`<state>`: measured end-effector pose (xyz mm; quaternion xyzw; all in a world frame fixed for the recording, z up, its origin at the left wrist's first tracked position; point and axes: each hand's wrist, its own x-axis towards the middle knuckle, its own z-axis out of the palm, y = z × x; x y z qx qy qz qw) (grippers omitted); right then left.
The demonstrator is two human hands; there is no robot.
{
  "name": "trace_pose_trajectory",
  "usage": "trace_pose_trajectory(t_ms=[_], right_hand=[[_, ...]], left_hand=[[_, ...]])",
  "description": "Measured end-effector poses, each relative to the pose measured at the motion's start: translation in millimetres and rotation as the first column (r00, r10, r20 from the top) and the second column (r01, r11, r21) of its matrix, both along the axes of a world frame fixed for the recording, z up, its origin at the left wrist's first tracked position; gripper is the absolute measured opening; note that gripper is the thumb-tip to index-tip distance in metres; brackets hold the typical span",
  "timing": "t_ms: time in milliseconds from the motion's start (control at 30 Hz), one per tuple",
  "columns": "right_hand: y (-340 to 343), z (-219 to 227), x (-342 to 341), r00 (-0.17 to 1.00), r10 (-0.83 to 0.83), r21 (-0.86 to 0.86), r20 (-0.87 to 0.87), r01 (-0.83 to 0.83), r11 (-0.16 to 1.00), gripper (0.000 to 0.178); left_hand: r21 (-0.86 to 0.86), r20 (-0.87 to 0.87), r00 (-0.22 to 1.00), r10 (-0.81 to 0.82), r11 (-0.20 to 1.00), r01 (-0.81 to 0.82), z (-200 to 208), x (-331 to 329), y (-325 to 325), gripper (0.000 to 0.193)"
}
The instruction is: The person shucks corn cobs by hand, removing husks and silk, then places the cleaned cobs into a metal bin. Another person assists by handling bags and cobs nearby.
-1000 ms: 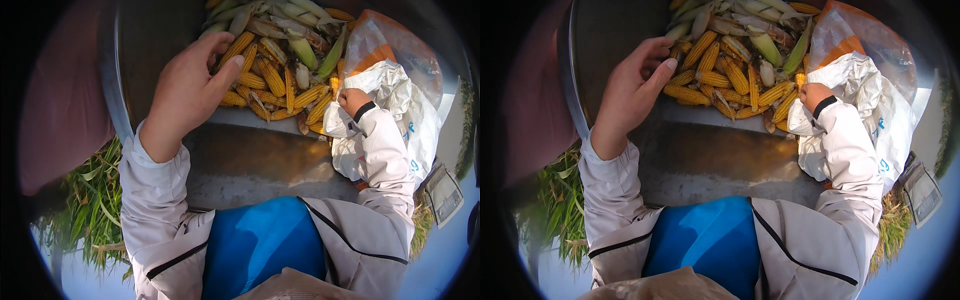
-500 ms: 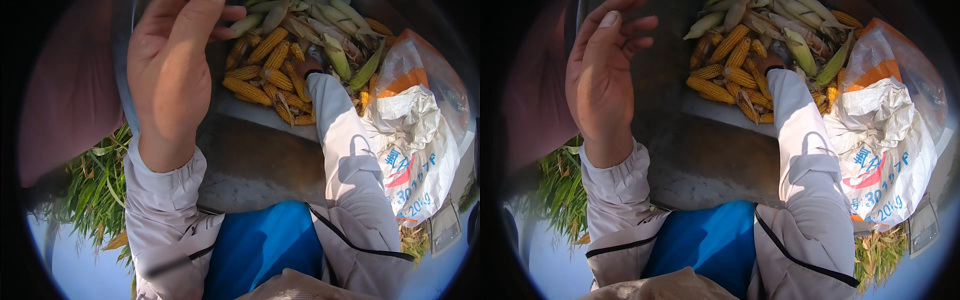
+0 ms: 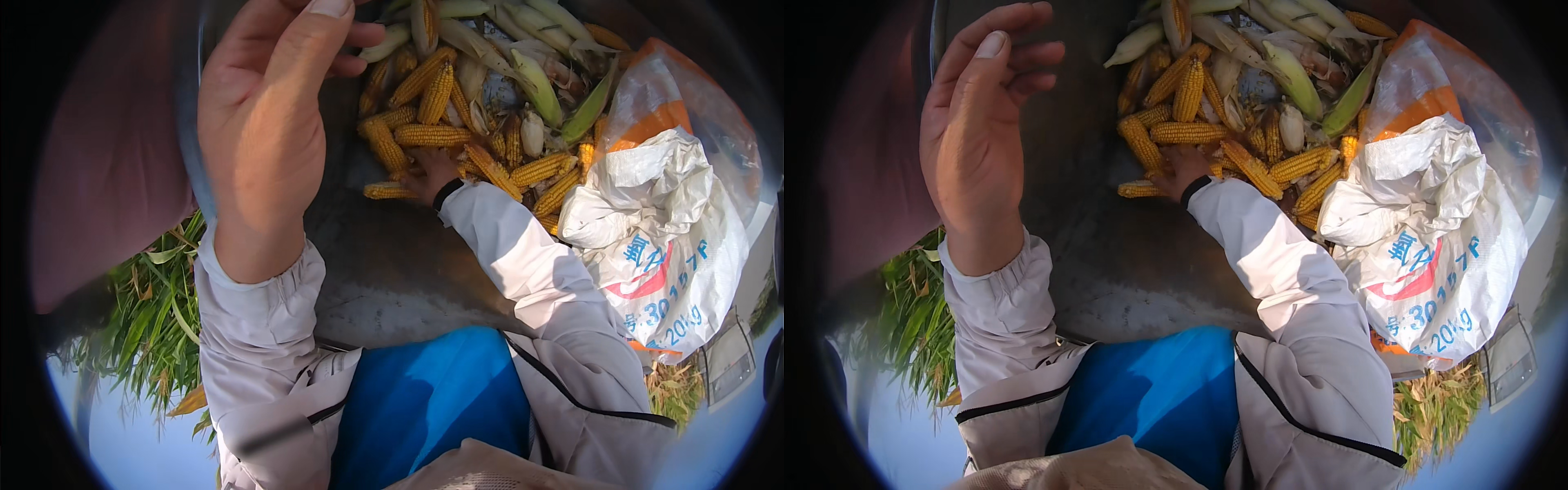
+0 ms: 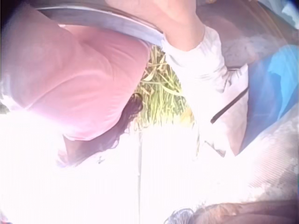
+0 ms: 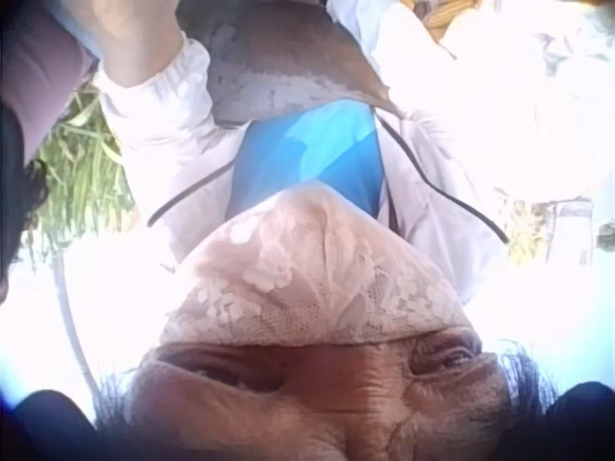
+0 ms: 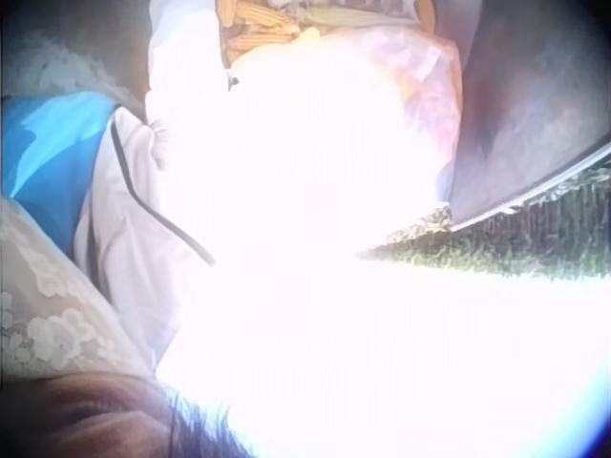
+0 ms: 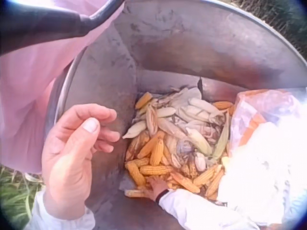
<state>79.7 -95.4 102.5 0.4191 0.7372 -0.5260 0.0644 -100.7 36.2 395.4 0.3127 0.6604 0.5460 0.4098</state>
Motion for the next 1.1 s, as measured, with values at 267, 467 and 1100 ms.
trace_pose_trajectory(t_ms=[267,467,1100], right_hand=[[123,-87,21,0.801,-0.295,0.002,0.521,0.345,0.939,0.047],[132,6,48,0.924,-0.381,0.113,-0.038,0.383,0.917,0.033],[146,311,25,0.689,-0.369,0.211,-0.624,0.603,0.769,0.023]], left_hand=[[-0.106,0.058,0.998,-0.037,0.993,0.043,0,1,7,0.022],[-0.074,-0.029,0.947,-0.321,0.945,0.319,-19,-9,1,0.036],[0.046,0.087,0.743,-0.664,0.748,0.663,-2,31,-19,0.039]])
